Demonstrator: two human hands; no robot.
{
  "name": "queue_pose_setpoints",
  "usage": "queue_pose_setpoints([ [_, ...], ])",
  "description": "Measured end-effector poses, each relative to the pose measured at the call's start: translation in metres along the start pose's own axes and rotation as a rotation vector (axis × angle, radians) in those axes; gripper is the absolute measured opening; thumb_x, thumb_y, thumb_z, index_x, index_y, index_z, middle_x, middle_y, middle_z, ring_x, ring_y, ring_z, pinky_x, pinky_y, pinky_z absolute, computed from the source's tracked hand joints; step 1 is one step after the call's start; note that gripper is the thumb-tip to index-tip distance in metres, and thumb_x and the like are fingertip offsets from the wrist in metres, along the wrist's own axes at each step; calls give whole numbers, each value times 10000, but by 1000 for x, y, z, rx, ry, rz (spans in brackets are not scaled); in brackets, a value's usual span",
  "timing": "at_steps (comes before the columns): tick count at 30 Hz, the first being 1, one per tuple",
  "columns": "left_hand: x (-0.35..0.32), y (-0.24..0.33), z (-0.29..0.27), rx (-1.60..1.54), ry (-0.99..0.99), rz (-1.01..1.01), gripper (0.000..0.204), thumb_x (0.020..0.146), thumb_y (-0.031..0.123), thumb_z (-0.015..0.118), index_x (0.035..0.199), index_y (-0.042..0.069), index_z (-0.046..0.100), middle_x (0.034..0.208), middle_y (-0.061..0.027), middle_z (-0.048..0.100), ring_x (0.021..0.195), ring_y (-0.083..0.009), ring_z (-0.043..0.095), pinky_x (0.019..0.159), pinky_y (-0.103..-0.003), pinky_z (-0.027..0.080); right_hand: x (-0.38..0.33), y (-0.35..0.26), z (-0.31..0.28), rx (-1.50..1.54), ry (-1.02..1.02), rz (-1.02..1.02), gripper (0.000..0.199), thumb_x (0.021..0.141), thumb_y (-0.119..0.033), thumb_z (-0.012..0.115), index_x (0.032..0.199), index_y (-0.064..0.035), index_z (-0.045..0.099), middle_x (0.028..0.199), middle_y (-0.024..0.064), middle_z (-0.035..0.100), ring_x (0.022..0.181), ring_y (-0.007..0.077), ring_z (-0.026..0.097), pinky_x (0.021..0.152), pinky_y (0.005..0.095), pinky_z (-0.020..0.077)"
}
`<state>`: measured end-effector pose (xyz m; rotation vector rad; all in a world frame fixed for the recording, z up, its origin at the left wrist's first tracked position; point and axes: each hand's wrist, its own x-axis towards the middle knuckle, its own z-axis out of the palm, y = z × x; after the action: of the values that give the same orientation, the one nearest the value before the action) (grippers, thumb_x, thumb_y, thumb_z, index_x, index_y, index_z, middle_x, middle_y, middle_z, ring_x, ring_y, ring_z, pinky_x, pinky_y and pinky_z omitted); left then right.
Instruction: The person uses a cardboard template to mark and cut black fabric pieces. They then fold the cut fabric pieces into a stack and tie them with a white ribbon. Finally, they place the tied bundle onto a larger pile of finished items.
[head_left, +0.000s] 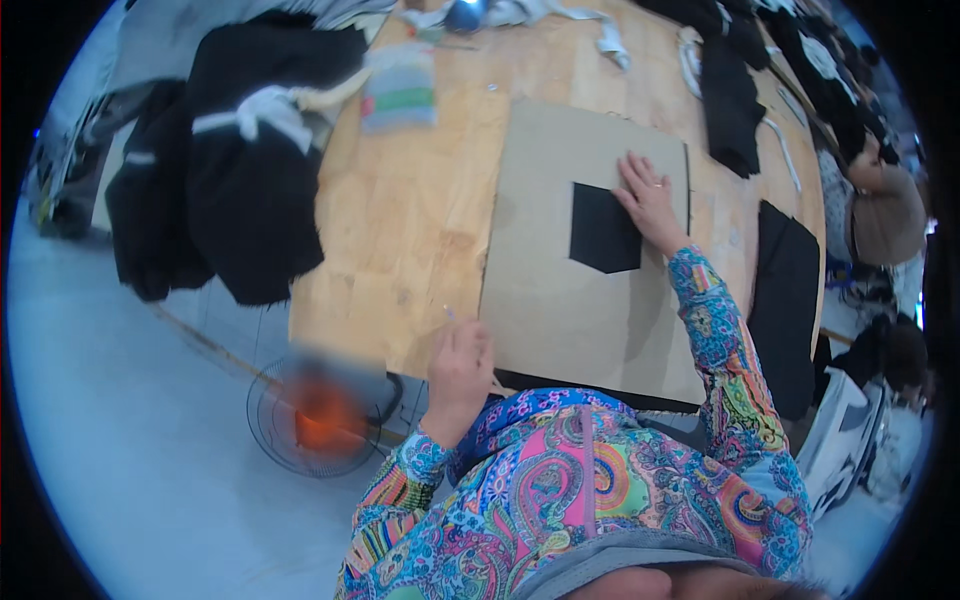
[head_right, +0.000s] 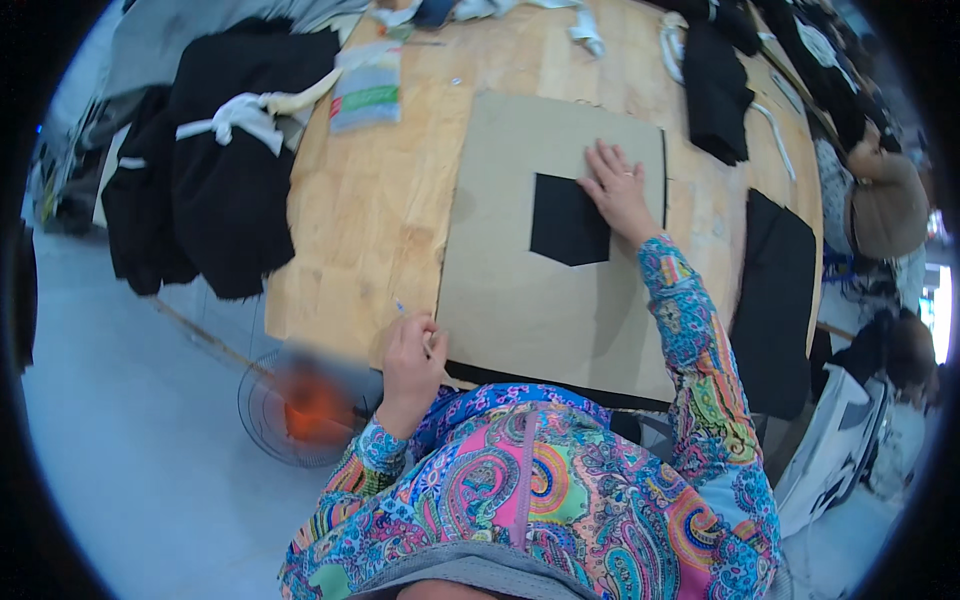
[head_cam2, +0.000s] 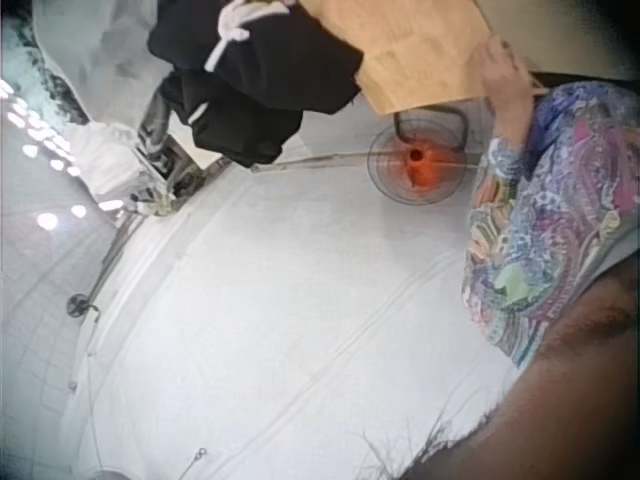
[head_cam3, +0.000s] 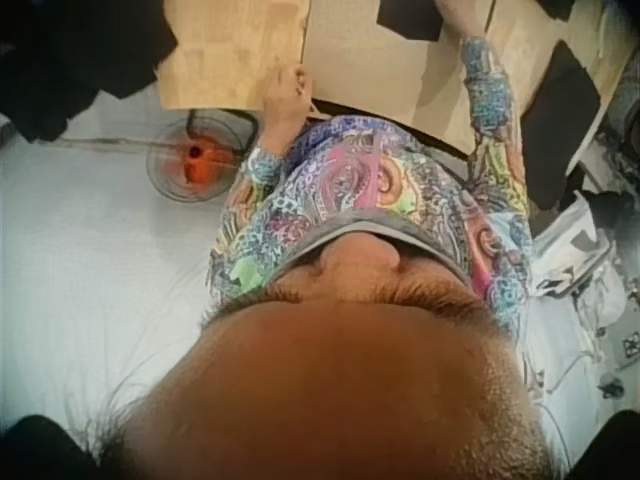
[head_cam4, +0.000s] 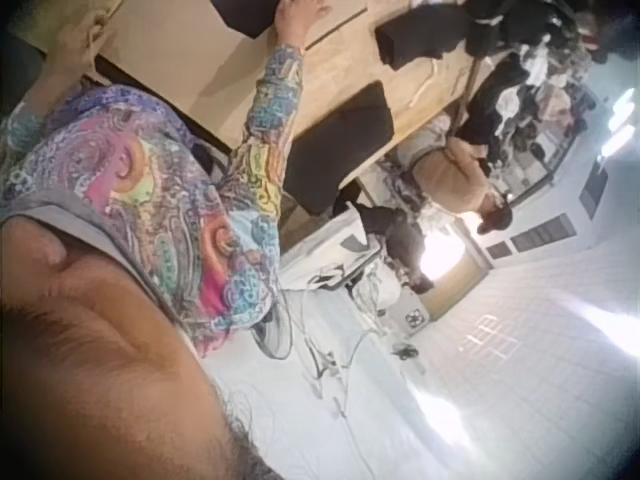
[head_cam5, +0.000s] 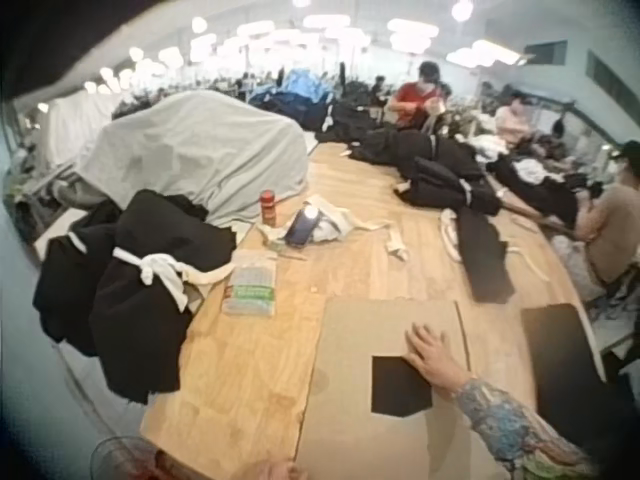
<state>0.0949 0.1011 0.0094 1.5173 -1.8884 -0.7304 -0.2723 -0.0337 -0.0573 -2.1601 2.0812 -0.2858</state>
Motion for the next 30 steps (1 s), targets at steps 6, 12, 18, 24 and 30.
queue_pose_setpoints([
  [6, 108, 42, 45, 202, -302, 516, 371, 691, 93, 720, 1002, 14, 533, 1221, -198, 534, 1213, -392, 430, 977, -466, 373, 5, -15, -1, 25, 10, -15, 532, 910, -395, 529, 1377, -160, 427, 1485, 84, 317, 1384, 302, 254, 1045, 650, 156],
  [12, 137, 42, 60, 470, -542, 464, 550, 609, 216, 814, 1018, 10, 509, 1274, -228, 509, 1239, -388, 433, 957, -461, 393, -2, -25, -5, 37, 6, 5, 542, 912, -403, 522, 1378, -148, 416, 1486, 88, 306, 1386, 307, 243, 1070, 629, 140],
  [18, 137, 40, 57, 562, -538, 473, 573, 575, 250, 833, 985, 17, 506, 1237, -229, 526, 1226, -371, 455, 893, -445, 441, -16, -21, -55, 169, -287, -41, 854, 729, -417, 733, 1400, -57, 346, 1491, 133, 269, 1404, 322, 187, 1097, 594, 141],
  [24, 142, 35, 56, 579, -531, 510, 498, 619, 244, 813, 983, 35, 545, 1172, -208, 562, 1115, -364, 529, 851, -427, 466, -43, -24, -73, 13, -398, -119, 1097, 513, -300, 877, 1397, 10, 306, 1488, 155, 265, 1395, 332, 211, 1126, 488, 198],
  [30, 192, 58, 75, -298, -511, 185, 223, 868, 178, 647, 987, -10, 622, 860, -105, 631, 803, -208, 646, 727, -315, 526, -45, -14, -59, 79, -370, -100, 1086, 514, -268, 880, 1394, 16, 312, 1489, 160, 265, 1392, 333, 220, 1115, 465, 238],
])
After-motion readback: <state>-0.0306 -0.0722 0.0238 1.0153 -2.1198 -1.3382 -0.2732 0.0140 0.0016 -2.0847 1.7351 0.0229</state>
